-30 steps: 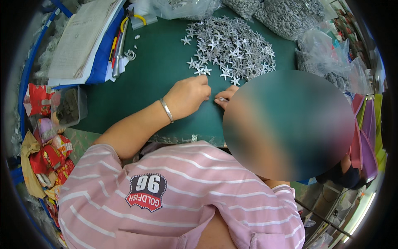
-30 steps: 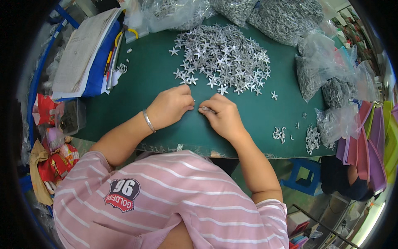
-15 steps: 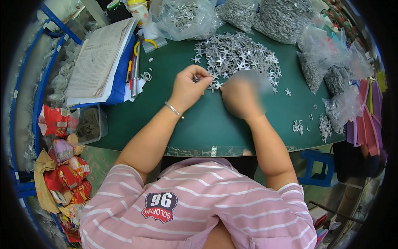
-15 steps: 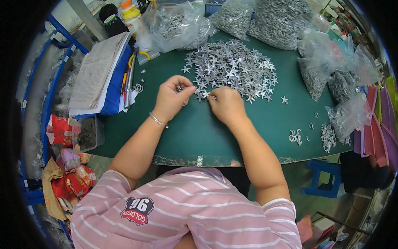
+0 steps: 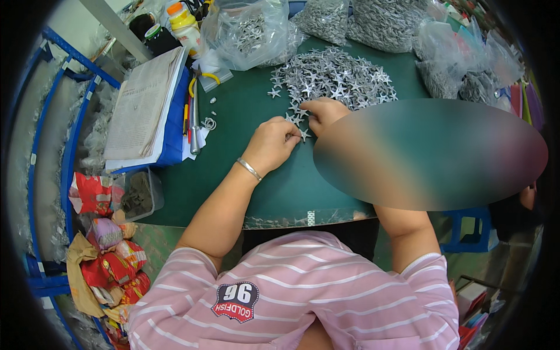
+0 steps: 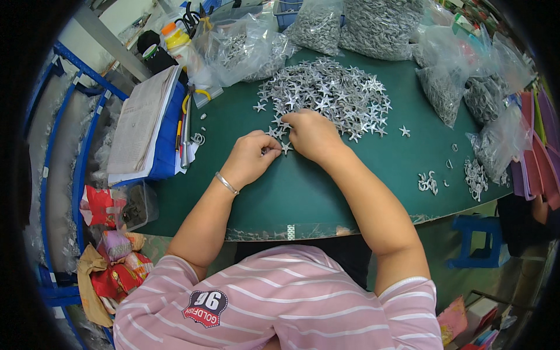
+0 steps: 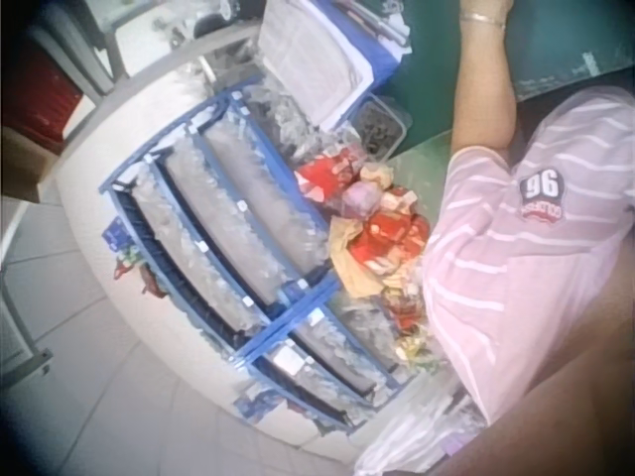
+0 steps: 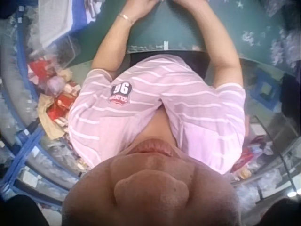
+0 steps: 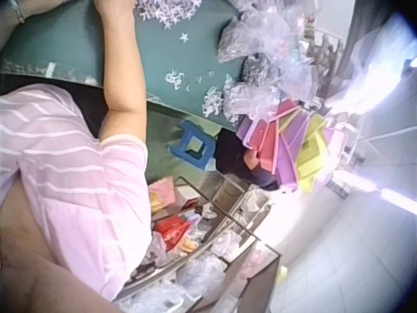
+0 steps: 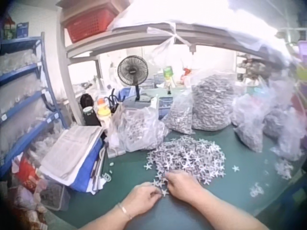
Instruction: The person sorts through a pile of silver star-shaped items by hand, picking them up from a pile and placing them individually onto the workbench.
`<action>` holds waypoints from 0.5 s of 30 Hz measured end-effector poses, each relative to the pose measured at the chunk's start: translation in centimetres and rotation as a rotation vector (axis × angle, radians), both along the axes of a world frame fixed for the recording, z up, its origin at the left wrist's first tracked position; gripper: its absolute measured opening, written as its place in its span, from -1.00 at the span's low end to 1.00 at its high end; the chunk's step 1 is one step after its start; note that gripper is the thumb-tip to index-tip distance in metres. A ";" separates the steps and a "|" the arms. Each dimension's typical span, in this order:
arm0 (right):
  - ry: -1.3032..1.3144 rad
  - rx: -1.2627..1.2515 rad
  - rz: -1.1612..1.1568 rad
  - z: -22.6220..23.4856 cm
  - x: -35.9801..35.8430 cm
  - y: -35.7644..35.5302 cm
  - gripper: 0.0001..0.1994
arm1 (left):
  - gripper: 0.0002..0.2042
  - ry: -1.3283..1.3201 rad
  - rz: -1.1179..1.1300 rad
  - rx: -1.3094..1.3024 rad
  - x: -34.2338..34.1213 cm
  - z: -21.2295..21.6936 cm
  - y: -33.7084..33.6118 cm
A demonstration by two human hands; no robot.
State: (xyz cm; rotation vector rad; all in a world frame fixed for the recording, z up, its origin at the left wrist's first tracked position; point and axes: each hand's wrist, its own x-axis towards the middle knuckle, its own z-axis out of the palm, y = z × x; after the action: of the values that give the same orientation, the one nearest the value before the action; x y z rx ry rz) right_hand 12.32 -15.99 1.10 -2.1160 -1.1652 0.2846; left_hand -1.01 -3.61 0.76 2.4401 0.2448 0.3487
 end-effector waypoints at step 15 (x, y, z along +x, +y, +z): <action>-0.556 -0.296 0.181 0.3 1.4 0.9 -0.83 | -0.81 -0.092 -0.142 0.189 0.6 -1.1 -0.6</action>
State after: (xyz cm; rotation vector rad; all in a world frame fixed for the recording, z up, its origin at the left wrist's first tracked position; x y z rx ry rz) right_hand 13.70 -15.08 1.40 -2.4350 -1.7269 -0.0680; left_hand -0.37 -4.23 -0.38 2.6006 -0.0018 0.4375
